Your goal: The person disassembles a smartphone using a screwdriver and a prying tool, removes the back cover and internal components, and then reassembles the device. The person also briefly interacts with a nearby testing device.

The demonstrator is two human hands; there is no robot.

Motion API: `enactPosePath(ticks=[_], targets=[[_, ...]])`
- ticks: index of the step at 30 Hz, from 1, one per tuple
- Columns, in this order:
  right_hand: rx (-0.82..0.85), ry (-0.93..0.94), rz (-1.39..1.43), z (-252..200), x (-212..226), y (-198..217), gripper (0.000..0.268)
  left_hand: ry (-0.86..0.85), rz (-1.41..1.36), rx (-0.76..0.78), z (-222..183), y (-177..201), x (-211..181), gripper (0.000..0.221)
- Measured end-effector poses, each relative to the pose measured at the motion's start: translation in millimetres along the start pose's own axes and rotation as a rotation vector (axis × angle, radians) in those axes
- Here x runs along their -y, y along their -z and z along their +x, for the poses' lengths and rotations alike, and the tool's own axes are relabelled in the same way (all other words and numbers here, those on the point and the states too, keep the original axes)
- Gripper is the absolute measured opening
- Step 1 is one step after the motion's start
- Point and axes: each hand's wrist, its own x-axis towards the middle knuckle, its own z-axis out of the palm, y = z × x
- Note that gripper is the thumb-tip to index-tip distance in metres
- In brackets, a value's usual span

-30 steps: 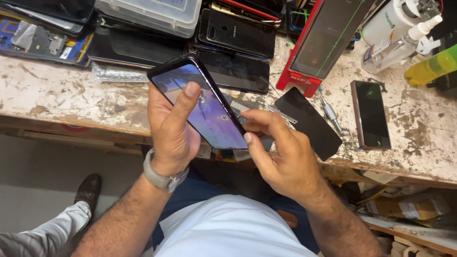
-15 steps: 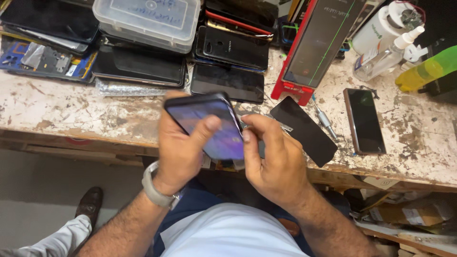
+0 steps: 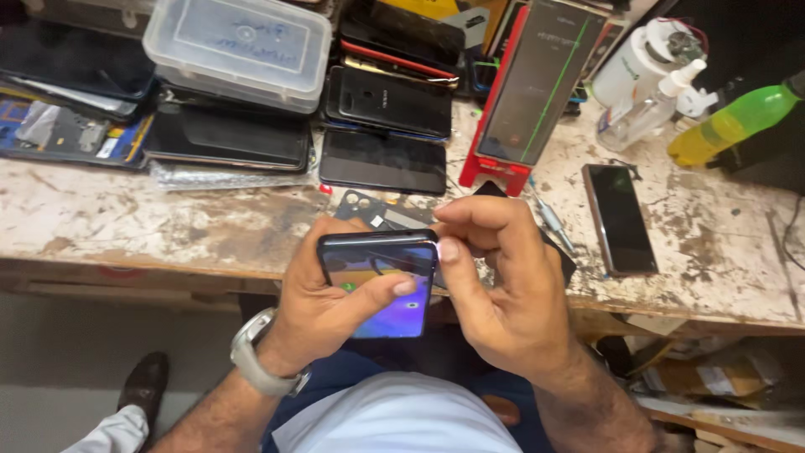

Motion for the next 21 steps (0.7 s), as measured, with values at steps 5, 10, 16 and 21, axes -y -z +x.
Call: enactPosePath(ticks=[5, 10, 16, 21], targets=[[0.033, 0.046, 0.006, -0.7, -7.1, -1.8, 0.018, -0.084, 0.102, 0.074, 7.0, 8.7, -7.6, 0.029], [0.039, -0.003, 0.039, -7.7, -14.9, -0.2, 0.016, -0.091, 0.175, 0.105, 10.6, 8.9, -11.3, 0.032], [0.078, -0.014, 0.029, -10.5, -16.6, 4.5, 0.019, -0.141, 0.249, 0.135, 11.1, 10.9, -9.8, 0.033], [0.11, -0.021, -0.043, -9.4, -13.0, 7.5, 0.024, -0.131, 0.263, 0.156, 10.5, 12.9, -9.9, 0.034]])
